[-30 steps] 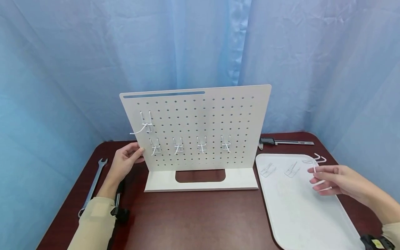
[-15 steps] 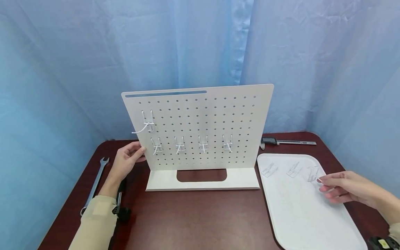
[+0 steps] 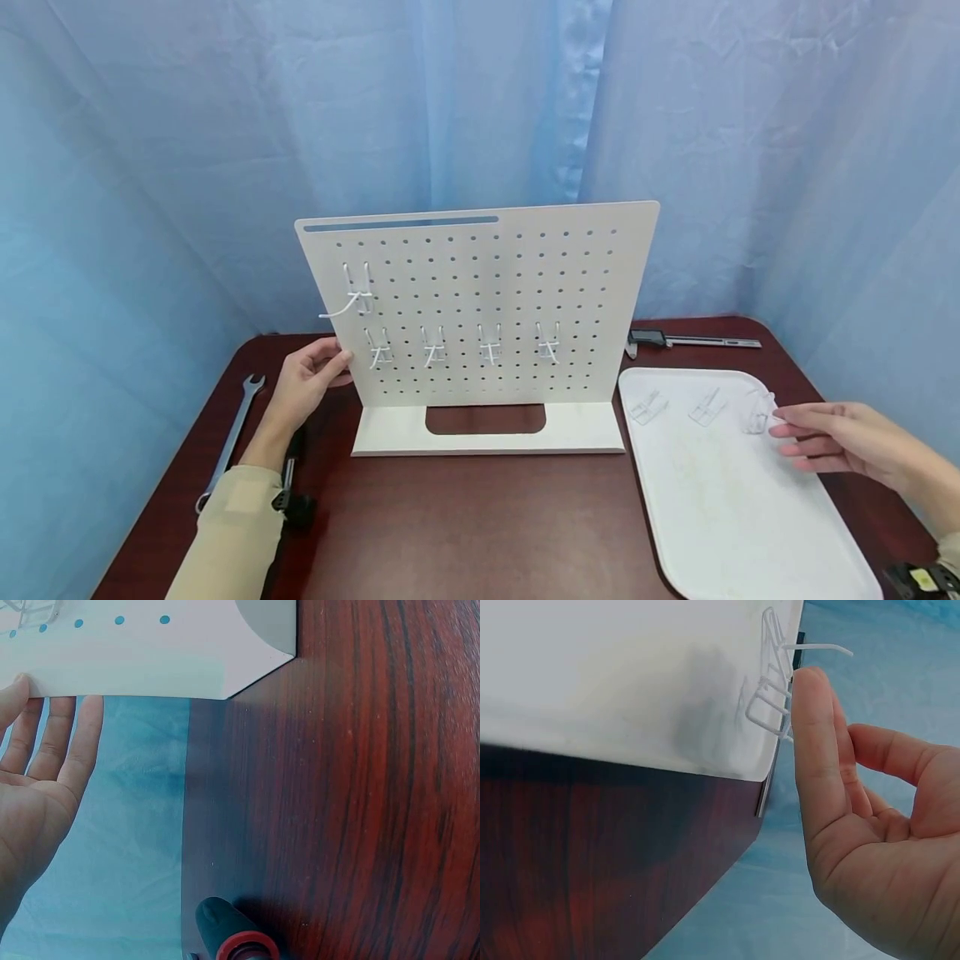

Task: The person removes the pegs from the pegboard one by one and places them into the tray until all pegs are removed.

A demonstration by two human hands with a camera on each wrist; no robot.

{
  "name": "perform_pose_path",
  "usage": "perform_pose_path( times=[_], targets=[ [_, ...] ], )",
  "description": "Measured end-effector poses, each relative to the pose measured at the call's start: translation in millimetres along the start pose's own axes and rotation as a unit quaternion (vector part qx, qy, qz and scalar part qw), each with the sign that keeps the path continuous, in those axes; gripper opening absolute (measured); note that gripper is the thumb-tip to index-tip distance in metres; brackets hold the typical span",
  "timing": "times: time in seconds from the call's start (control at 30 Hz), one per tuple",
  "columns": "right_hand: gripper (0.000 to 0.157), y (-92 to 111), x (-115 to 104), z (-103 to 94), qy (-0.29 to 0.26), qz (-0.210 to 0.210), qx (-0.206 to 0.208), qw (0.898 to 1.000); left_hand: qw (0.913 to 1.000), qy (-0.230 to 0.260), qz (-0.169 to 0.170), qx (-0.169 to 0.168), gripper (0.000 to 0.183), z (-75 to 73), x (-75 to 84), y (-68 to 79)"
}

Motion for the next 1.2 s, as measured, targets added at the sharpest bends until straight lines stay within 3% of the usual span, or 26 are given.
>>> perform_pose_path(
  times=[0.1,0.23,0.33,0.47,0.63,0.73,0.9,1.07,1.2],
  targets=[
    [0.056,-2,0,2.5,0.001,-0.001,0.012,1.0,1.0,0.001,0.0,0.0,0.029,0.5,0.0,-0.8],
    [0.034,-6,3,4.2,-0.036,-0.002,0.011,0.999,1.0,0.002,0.001,-0.004,0.029,1.9,-1.1,-1.7],
    [0.032,-7,5,5.0,-0.05,-0.003,0.015,0.999,1.0,0.001,-0.002,-0.005,0.029,2.7,-1.2,-1.6],
    [0.054,-7,6,7.4,-0.025,-0.011,0.029,0.999,0.9999,0.001,-0.007,-0.007,0.029,3.4,-0.5,-0.6],
    [0.026,-5,2,11.3,-0.019,-0.046,0.001,0.999,0.9999,0.001,-0.008,-0.007,0.03,3.2,-0.4,0.0],
    [0.025,-2,-3,14.1,-0.032,-0.072,-0.019,0.997,1.0,0.001,-0.006,-0.006,0.03,3.0,-0.1,-0.4],
    [0.035,5,-20,23.7,-0.074,-0.123,-0.056,0.988,1.0,0.002,-0.002,-0.004,0.029,2.5,-0.2,-1.4],
    [0.039,12,-54,47.9,-0.123,-0.172,-0.117,0.97,1.0,0.001,0.0,-0.003,0.029,1.5,0.0,-1.3],
    [0.036,16,-84,79.9,-0.081,-0.196,-0.14,0.967,1.0,-0.001,-0.003,-0.001,0.03,-0.5,-0.2,-0.3]
  ],
)
Point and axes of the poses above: each hand's wrist, its own y-axis away from the middle knuckle, its own z-axis out of the palm, x = y × z, the point moved 4 cm from there along -y, towards the middle knuckle, and after that the axes turned 15 degrees about -y, right-handed, at the moved point
